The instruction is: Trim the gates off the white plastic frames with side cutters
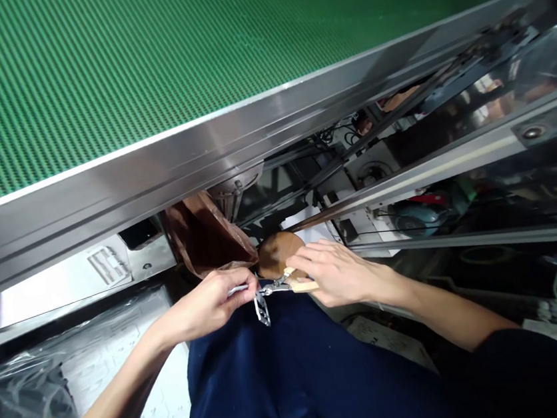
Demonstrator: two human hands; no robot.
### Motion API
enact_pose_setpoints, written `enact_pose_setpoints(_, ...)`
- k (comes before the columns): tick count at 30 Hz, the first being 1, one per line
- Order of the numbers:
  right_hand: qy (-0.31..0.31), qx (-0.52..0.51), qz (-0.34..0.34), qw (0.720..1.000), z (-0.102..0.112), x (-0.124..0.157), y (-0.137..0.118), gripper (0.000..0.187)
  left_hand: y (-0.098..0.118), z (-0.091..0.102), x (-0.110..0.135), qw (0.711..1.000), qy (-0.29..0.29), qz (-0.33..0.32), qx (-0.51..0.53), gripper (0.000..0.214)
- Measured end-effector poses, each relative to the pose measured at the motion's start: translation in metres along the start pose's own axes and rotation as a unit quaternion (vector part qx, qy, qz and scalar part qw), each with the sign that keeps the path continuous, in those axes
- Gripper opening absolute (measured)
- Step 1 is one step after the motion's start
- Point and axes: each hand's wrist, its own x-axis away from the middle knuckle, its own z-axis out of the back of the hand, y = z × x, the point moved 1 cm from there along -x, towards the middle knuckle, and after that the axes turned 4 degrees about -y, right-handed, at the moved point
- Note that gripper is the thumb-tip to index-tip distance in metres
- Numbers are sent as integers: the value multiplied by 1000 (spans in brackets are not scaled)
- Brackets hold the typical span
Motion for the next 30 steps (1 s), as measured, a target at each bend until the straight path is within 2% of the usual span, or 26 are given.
enact_pose_setpoints(5, -9, 18, 6, 1000, 5, -2, -5, 20, 2, 2, -3, 1000, -14, 4, -26, 20)
enact_pose_setpoints(13, -22, 90, 10, 996, 13, -1, -12, 29, 12, 6, -5, 999, -35, 14, -33, 17)
enact_pose_setpoints(19, -21, 138, 16, 990, 34, -1, -24, 29, 13, 6, -7, 998, -42, 2, -40, 15)
enact_pose_setpoints(25, -80, 167, 29, 982, 58, -5, -32, 22, 13, 6, -9, 998, -41, -8, -44, 16)
enact_pose_setpoints(30, -113, 142, 43, 982, 59, -17, -27, 17, 12, 6, -11, 999, -37, -13, -30, 19)
